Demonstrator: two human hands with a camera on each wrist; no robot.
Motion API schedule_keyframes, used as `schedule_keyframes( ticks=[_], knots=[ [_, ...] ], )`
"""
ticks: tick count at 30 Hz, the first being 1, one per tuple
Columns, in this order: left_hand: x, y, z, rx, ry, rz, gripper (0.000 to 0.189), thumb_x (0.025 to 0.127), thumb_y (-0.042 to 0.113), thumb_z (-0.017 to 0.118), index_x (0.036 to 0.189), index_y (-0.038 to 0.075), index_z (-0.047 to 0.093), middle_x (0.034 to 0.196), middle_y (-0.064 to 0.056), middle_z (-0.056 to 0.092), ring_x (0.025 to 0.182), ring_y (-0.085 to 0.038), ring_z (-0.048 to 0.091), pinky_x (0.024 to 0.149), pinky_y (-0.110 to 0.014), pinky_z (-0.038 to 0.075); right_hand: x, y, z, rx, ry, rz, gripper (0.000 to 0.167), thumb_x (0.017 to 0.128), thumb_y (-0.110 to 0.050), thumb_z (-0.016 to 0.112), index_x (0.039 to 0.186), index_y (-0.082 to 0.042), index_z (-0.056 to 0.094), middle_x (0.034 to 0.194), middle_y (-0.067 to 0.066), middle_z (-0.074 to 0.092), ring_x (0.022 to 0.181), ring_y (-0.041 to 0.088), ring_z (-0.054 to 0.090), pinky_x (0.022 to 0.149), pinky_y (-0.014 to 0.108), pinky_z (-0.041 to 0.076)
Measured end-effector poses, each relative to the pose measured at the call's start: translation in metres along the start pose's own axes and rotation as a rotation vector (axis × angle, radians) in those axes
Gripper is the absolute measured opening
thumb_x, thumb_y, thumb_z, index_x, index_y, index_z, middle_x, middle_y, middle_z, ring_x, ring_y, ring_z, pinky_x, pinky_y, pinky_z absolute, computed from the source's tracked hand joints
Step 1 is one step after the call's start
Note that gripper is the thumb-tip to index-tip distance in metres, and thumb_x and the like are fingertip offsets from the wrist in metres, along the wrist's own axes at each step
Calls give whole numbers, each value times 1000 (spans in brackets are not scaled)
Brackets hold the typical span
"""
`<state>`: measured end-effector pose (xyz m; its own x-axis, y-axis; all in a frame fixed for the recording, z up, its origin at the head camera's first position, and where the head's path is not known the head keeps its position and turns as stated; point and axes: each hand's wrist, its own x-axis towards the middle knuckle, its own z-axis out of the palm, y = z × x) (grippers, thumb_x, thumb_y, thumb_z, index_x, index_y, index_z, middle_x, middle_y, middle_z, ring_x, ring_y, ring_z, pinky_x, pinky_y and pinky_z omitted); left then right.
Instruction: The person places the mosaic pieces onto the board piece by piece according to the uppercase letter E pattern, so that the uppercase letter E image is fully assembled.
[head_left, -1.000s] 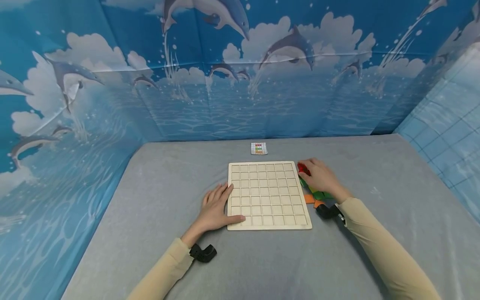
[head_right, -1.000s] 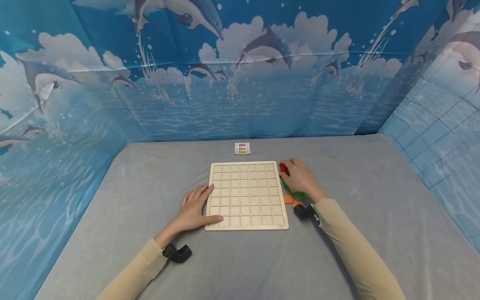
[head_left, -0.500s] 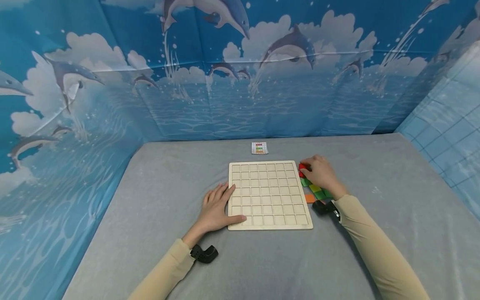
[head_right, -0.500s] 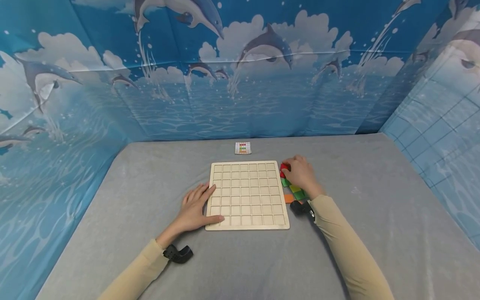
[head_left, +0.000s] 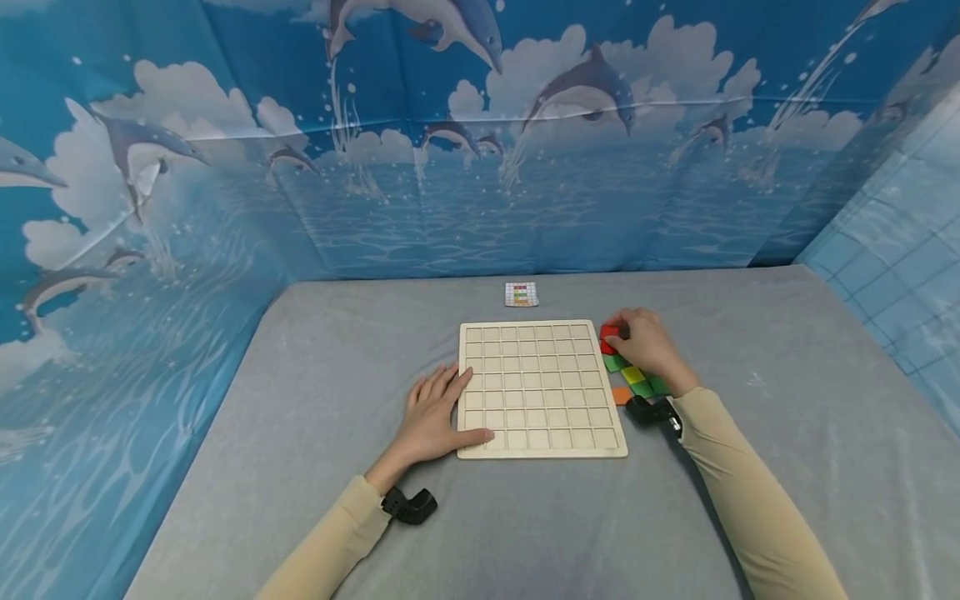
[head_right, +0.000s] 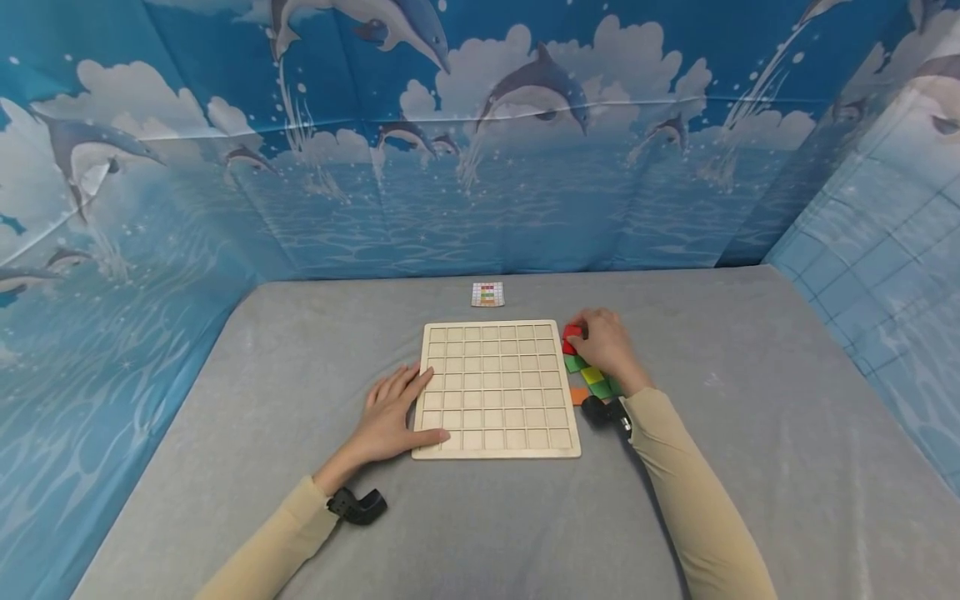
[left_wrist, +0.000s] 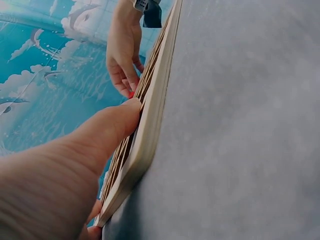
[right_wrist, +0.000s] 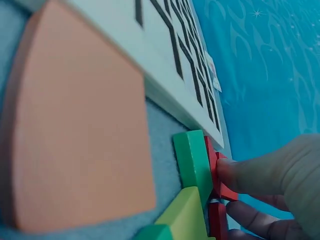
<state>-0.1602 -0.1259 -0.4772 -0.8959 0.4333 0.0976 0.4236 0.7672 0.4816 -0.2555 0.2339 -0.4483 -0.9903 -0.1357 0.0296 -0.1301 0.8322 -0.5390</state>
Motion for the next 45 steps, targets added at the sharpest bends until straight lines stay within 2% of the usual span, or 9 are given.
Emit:
schedule_keyframes(
  ticks=[15, 19, 21, 23, 26, 30, 36, 40, 45],
  knots=[
    [-2, 4, -1, -17, -3, -5, 97, 78, 60, 67, 151, 14, 26, 155, -11, 18, 142, -30, 9, 108, -52, 4, -4, -3, 4, -10, 99, -46, 19, 90, -12, 64, 105, -1, 59, 95, 19, 60, 85, 34, 48, 72, 49, 40],
    [-2, 4, 0, -16, -1, 0, 96, 78, 60, 67, 151, 13, 26, 155, -12, 18, 142, -30, 10, 108, -52, 5, -6, -4, 5, 13, 119, -62, 13, 90, -8, 63, 101, -2, 58, 87, 17, 61, 78, 33, 51, 86, 54, 37],
    [-2, 3, 0, -12, 1, 4, 96, 78, 60, 67, 151, 13, 26, 155, -12, 18, 142, -31, 10, 108, -52, 5, -7, -3, 6, 37, 129, -74, 11, 90, -7, 62, 98, -2, 57, 84, 16, 60, 75, 32, 53, 86, 53, 38],
    [-2, 3, 1, -10, 3, 6, 96, 78, 60, 67, 151, 13, 26, 155, -12, 18, 141, -31, 10, 108, -52, 5, -8, -3, 6, 66, 144, -87, 10, 91, -6, 62, 97, -1, 57, 83, 15, 60, 74, 30, 55, 82, 50, 42],
    [-3, 3, 1, -10, 5, 7, 96, 78, 59, 67, 151, 13, 26, 155, -12, 18, 141, -30, 10, 107, -52, 5, -9, -5, 6, 114, 169, -119, 11, 91, -7, 63, 98, 0, 57, 85, 15, 61, 74, 28, 57, 63, 41, 44],
    [-3, 2, 0, -10, 8, 4, 96, 78, 59, 67, 151, 13, 26, 155, -12, 18, 142, -30, 10, 107, -52, 5, -9, -13, 5, 167, 187, -172, 15, 91, -11, 65, 99, -1, 58, 85, 12, 60, 73, 25, 57, 63, 39, 44],
    [-2, 2, 0, 0, 10, 4, 96, 78, 59, 68, 151, 13, 26, 155, -12, 18, 141, -31, 10, 108, -52, 5, -6, -35, 10, 298, 108, -192, 16, 90, -16, 67, 99, -4, 61, 87, 9, 61, 75, 22, 56, 65, 37, 45],
    [-1, 2, 1, 8, 8, 3, 96, 78, 60, 67, 151, 14, 26, 155, -11, 18, 142, -30, 10, 108, -52, 5, -3, -51, 17, 398, 35, -204, 15, 90, -11, 67, 101, -2, 63, 90, 11, 61, 78, 24, 57, 68, 34, 47],
    [0, 4, 1, 12, 7, -5, 97, 77, 62, 66, 151, 14, 27, 155, -11, 19, 141, -30, 10, 108, -52, 5, 3, -69, 29, 432, -25, -261, 14, 89, -5, 66, 102, -1, 64, 91, 10, 62, 79, 23, 58, 71, 32, 48]
  ],
)
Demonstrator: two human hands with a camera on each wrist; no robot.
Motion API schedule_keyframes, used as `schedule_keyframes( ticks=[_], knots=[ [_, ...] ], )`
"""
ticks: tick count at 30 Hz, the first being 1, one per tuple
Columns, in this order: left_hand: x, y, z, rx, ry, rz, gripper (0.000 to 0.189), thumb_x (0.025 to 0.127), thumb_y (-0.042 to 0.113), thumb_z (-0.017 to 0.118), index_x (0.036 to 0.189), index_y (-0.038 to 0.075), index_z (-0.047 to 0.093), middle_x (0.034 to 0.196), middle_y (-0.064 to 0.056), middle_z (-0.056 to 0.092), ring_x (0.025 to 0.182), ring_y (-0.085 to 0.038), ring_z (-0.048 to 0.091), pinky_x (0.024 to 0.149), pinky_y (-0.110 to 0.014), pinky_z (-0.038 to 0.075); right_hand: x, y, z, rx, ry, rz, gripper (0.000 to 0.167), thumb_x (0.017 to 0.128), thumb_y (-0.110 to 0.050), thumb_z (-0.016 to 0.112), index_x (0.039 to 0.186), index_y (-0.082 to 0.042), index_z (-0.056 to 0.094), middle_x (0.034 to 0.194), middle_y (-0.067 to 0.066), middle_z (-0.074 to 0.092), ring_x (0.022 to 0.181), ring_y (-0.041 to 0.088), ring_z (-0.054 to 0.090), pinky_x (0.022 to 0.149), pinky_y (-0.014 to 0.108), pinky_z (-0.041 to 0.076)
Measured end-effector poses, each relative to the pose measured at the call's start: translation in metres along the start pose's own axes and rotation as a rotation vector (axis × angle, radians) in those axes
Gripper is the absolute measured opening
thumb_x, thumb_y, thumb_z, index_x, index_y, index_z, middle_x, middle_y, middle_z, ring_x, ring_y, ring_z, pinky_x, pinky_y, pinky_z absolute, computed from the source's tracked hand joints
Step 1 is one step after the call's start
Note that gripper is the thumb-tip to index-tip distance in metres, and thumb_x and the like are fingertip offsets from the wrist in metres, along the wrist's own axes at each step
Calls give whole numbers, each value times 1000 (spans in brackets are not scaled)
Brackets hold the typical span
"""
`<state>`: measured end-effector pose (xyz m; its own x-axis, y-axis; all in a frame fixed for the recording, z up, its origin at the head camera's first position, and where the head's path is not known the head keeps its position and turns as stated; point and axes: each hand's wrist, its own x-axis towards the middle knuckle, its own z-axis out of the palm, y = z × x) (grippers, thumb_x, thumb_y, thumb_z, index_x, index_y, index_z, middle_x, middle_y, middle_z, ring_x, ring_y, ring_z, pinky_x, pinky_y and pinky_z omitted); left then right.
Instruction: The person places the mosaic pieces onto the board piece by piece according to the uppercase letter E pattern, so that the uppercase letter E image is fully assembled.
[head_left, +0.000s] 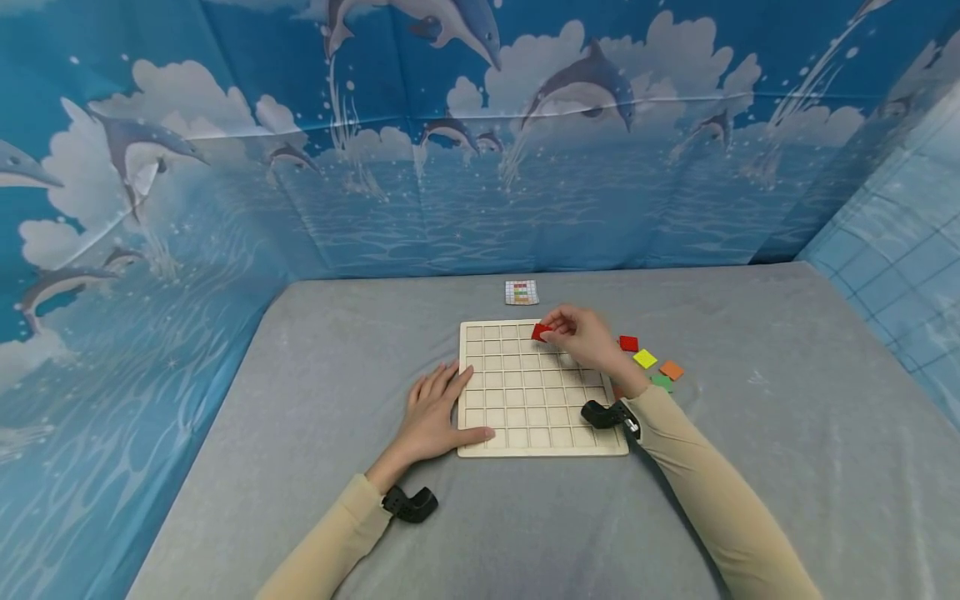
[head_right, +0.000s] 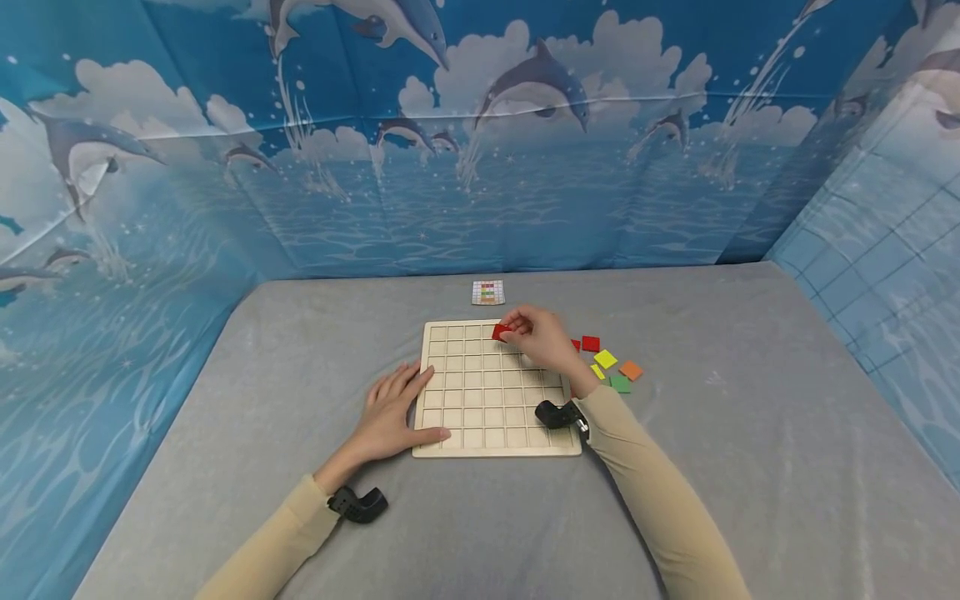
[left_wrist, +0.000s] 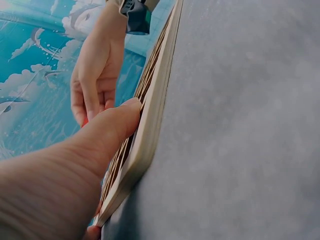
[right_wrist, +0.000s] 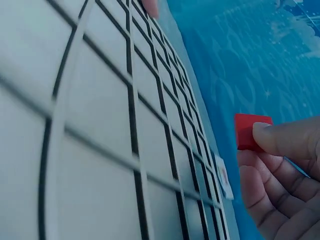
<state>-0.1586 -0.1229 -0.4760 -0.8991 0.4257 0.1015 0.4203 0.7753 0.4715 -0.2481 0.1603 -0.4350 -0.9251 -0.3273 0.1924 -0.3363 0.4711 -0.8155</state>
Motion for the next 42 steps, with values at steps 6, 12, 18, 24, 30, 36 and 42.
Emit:
schedule_keyframes(
  ticks=[6, 12, 18, 24, 30, 36, 42],
  knots=[
    [0, 0, 1, 2, 3, -9, 97, 76, 63, 66, 151, 15, 27, 155, -10, 19, 141, -28, 10, 108, -51, 6, 10, -7, 19, -21, -60, -18, 12, 88, 0, 65, 101, 0, 65, 90, 10, 63, 80, 23, 59, 73, 37, 48],
    [-1, -1, 3, 19, 13, -4, 97, 76, 63, 66, 151, 15, 28, 154, -11, 20, 141, -29, 12, 108, -51, 7, 17, -8, 35, -76, -82, -36, 9, 88, 0, 65, 96, -2, 67, 88, 8, 63, 79, 21, 59, 74, 36, 48],
    [-1, 0, 2, 22, 16, 2, 97, 76, 64, 66, 151, 15, 28, 154, -11, 21, 141, -29, 12, 108, -51, 7, 20, -9, 43, -94, -79, -25, 7, 88, -1, 65, 94, -4, 68, 85, 6, 63, 77, 20, 58, 72, 36, 48],
    [-1, 0, 2, 20, 16, 2, 97, 76, 64, 66, 151, 15, 29, 154, -11, 21, 141, -30, 12, 108, -51, 7, 20, -10, 44, -138, -69, 17, 8, 89, -5, 65, 95, -7, 70, 85, 4, 64, 76, 20, 58, 72, 36, 47],
    [-1, 0, 1, 21, 23, 7, 97, 76, 64, 66, 151, 14, 29, 154, -12, 22, 141, -30, 13, 108, -51, 7, 19, -7, 44, -229, -57, 10, 11, 90, -10, 65, 99, -10, 72, 93, 5, 64, 75, 19, 56, 69, 37, 45],
    [-1, 0, 1, 32, 15, 2, 97, 76, 65, 65, 151, 15, 28, 154, -11, 21, 141, -30, 13, 108, -51, 8, 18, -6, 44, -270, -54, 13, 13, 90, -11, 66, 99, -12, 74, 97, 7, 59, 72, 20, 49, 66, 35, 40],
    [0, 0, 3, 39, 9, -9, 97, 76, 66, 65, 151, 16, 27, 154, -10, 21, 141, -28, 11, 108, -50, 8, 16, -6, 43, -242, -84, 6, 11, 90, -9, 65, 95, -11, 75, 93, 7, 57, 72, 21, 46, 65, 36, 38]
  ],
)
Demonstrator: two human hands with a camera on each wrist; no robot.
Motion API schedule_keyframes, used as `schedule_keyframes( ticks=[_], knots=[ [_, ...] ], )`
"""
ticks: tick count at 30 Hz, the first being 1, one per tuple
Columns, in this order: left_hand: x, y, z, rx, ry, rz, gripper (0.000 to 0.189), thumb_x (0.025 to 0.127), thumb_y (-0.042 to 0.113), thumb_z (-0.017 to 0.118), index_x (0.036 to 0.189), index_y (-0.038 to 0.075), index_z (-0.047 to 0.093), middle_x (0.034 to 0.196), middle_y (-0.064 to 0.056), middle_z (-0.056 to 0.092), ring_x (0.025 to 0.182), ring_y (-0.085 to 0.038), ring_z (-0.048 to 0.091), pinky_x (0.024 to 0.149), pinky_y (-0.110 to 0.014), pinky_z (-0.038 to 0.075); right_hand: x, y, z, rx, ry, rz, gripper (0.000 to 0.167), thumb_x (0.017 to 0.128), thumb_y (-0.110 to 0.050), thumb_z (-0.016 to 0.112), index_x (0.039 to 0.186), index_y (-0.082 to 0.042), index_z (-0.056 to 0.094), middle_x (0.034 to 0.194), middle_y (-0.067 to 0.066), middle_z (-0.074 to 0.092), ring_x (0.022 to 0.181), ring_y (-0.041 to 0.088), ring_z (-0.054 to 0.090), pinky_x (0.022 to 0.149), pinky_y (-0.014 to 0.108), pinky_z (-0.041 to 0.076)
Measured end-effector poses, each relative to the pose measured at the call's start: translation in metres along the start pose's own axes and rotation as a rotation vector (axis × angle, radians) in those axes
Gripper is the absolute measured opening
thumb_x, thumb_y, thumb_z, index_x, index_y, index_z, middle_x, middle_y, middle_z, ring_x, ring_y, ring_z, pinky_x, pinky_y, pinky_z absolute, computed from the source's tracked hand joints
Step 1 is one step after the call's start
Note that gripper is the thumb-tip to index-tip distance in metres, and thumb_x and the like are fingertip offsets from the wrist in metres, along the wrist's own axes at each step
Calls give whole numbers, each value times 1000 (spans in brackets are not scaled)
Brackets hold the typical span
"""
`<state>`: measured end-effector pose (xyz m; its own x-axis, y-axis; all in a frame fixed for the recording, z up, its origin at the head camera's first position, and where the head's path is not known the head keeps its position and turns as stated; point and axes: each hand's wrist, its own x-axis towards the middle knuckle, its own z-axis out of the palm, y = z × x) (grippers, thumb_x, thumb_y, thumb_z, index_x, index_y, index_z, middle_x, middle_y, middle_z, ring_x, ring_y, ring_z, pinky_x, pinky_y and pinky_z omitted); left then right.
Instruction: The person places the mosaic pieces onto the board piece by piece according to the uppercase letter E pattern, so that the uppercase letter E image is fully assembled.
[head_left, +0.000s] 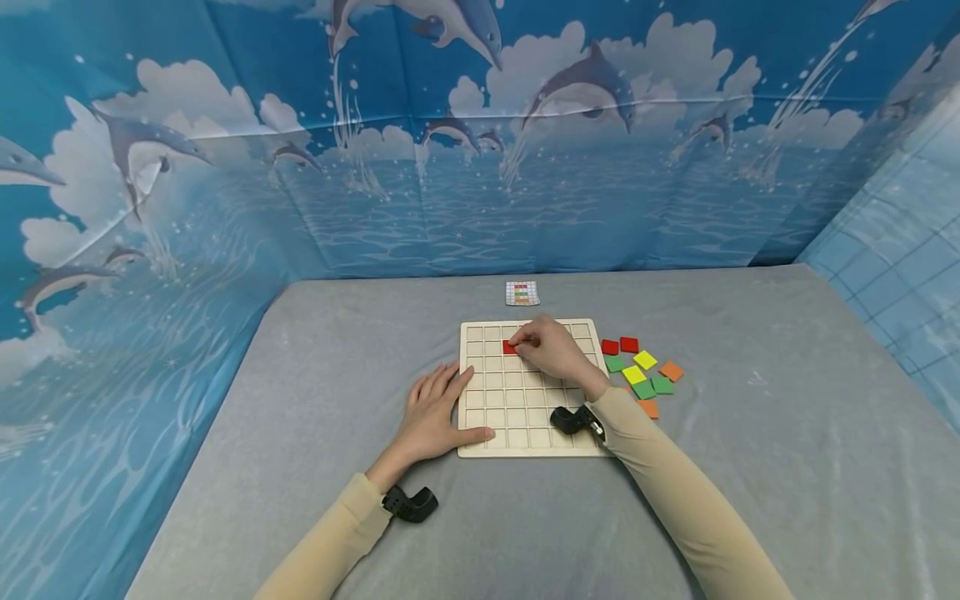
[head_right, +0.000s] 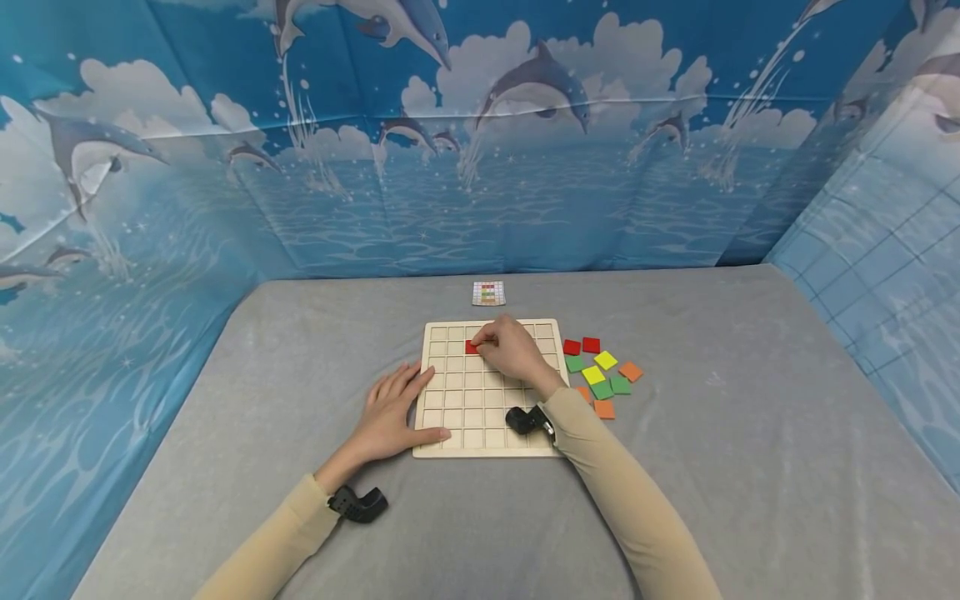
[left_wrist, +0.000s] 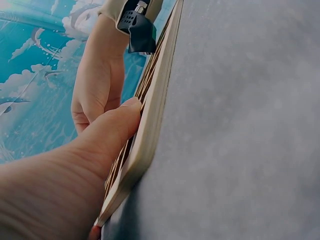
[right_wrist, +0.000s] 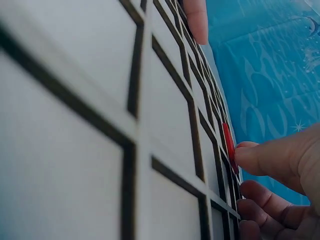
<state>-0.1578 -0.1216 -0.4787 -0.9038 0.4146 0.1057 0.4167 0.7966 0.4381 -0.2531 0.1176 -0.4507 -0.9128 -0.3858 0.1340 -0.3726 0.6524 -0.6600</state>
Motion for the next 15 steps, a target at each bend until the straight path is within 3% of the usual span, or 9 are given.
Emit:
schedule_keyframes(
  ticks=[15],
  knots=[
    [0, 0, 0, 0, 4, 7, 97, 77, 65, 65, 151, 15, 27, 155, -10, 20, 141, -28, 11, 108, -50, 7, -15, 3, -12, 130, -34, -34, 16, 92, -13, 64, 104, -5, 70, 98, 6, 62, 87, 21, 58, 78, 38, 46]
  ],
)
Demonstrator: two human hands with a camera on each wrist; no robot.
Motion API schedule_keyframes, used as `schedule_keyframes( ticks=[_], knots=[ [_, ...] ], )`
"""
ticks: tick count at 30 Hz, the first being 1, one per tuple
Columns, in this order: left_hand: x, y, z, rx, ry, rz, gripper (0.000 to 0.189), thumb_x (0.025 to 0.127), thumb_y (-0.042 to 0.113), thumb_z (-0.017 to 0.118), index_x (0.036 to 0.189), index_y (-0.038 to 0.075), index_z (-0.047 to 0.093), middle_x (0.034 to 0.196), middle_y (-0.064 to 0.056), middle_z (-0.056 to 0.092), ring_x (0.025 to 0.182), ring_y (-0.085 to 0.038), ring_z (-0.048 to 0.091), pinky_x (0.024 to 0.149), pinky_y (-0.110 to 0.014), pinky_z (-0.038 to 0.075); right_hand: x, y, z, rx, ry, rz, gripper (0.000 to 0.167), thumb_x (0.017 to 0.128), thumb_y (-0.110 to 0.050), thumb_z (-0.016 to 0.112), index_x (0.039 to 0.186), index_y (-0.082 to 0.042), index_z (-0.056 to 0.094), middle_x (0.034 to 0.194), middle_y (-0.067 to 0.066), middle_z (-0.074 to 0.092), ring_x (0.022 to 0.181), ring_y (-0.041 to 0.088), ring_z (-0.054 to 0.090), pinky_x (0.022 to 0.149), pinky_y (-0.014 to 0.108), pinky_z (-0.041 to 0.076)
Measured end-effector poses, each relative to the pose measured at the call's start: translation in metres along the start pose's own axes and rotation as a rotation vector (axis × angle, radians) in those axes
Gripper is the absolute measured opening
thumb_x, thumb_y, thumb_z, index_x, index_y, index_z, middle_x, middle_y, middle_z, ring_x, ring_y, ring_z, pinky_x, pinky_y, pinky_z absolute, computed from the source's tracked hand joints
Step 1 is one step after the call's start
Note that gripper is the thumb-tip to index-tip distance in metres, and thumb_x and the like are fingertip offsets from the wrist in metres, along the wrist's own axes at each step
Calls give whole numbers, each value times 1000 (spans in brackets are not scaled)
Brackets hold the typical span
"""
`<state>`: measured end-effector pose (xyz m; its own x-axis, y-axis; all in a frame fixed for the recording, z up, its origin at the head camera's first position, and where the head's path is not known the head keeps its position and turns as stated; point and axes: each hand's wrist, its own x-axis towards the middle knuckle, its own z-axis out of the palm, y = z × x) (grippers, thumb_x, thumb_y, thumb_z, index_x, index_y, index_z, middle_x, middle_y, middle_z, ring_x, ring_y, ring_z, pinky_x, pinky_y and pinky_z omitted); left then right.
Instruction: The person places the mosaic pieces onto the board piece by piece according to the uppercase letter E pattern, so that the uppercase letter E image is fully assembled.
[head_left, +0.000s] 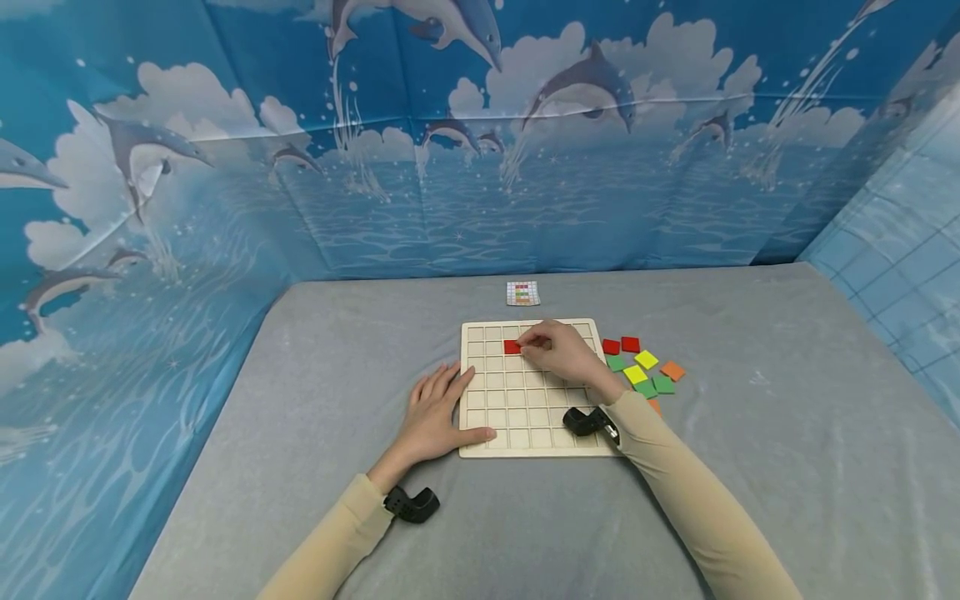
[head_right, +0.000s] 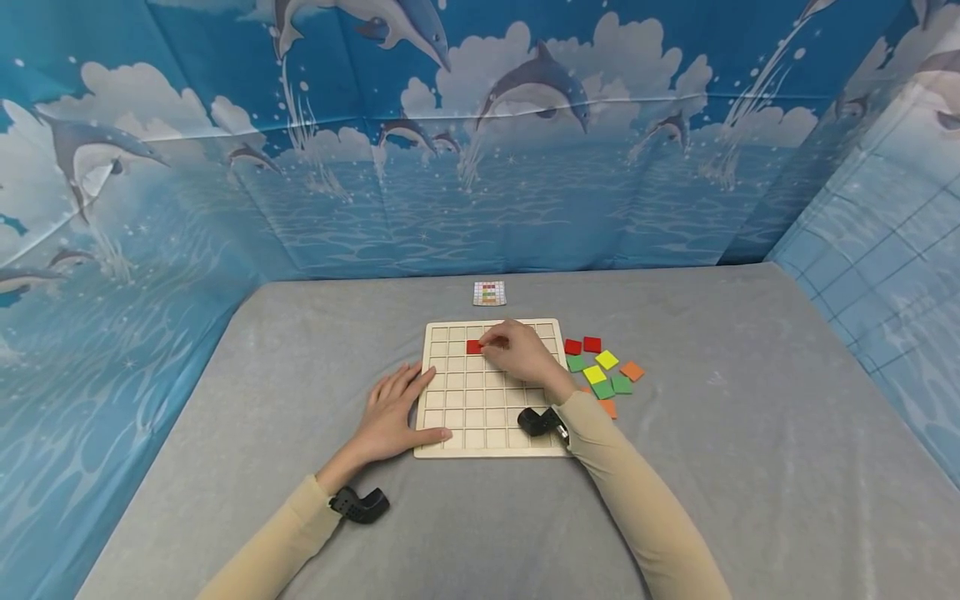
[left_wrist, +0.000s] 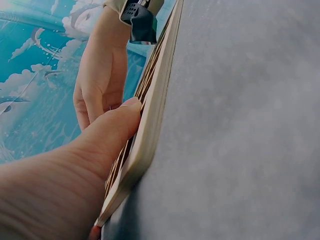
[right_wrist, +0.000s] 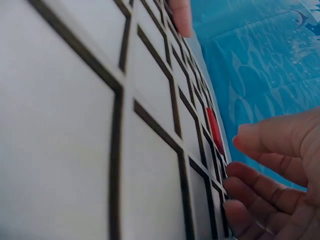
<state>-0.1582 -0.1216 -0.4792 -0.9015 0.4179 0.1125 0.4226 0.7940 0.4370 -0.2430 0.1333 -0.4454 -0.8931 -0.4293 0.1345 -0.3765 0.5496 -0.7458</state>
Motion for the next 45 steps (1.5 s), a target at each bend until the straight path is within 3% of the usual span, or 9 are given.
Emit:
schedule_keyframes(
  ticks=[8, 15, 23, 32, 37, 45],
  knots=[
    [0, 0, -2, -6, -2, 2, 97, 77, 64, 66, 151, 15, 27, 155, -10, 20, 142, -28, 11, 108, -50, 7, -14, 11, -17, 2, 74, 24, 18, 94, -15, 62, 107, -5, 70, 102, 6, 66, 87, 22, 60, 75, 39, 46],
    [0, -1, -2, -21, -6, 10, 97, 77, 63, 66, 151, 15, 27, 155, -10, 19, 142, -28, 10, 108, -51, 6, -30, 21, -40, -23, 128, 93, 23, 95, -17, 61, 111, -2, 68, 101, 11, 65, 86, 25, 60, 72, 40, 46],
    [0, 0, -3, -26, -7, 17, 96, 78, 62, 66, 151, 14, 27, 155, -11, 19, 142, -29, 10, 108, -51, 6, -45, 34, -61, -95, 176, 106, 28, 93, -26, 64, 106, -2, 68, 87, 9, 62, 74, 24, 56, 63, 38, 44],
    [0, -1, -2, -17, -2, 12, 97, 77, 63, 65, 151, 15, 27, 155, -10, 19, 142, -29, 10, 108, -51, 7, -54, 43, -73, -217, 93, 227, 29, 88, -24, 70, 107, -2, 67, 83, 7, 56, 69, 23, 47, 59, 35, 37],
    [0, -2, -1, -8, -1, 13, 96, 77, 64, 65, 151, 16, 27, 155, -10, 19, 142, -28, 10, 108, -51, 6, -56, 44, -75, -268, 46, 234, 28, 89, -19, 68, 109, 0, 66, 85, 9, 57, 69, 23, 47, 59, 36, 37],
    [0, -1, -2, -13, -9, 12, 97, 77, 63, 65, 152, 16, 26, 155, -10, 18, 142, -28, 9, 108, -50, 6, -54, 45, -74, -320, 45, 246, 24, 90, -16, 67, 106, 1, 66, 83, 9, 56, 66, 22, 46, 57, 35, 36]
  ],
)
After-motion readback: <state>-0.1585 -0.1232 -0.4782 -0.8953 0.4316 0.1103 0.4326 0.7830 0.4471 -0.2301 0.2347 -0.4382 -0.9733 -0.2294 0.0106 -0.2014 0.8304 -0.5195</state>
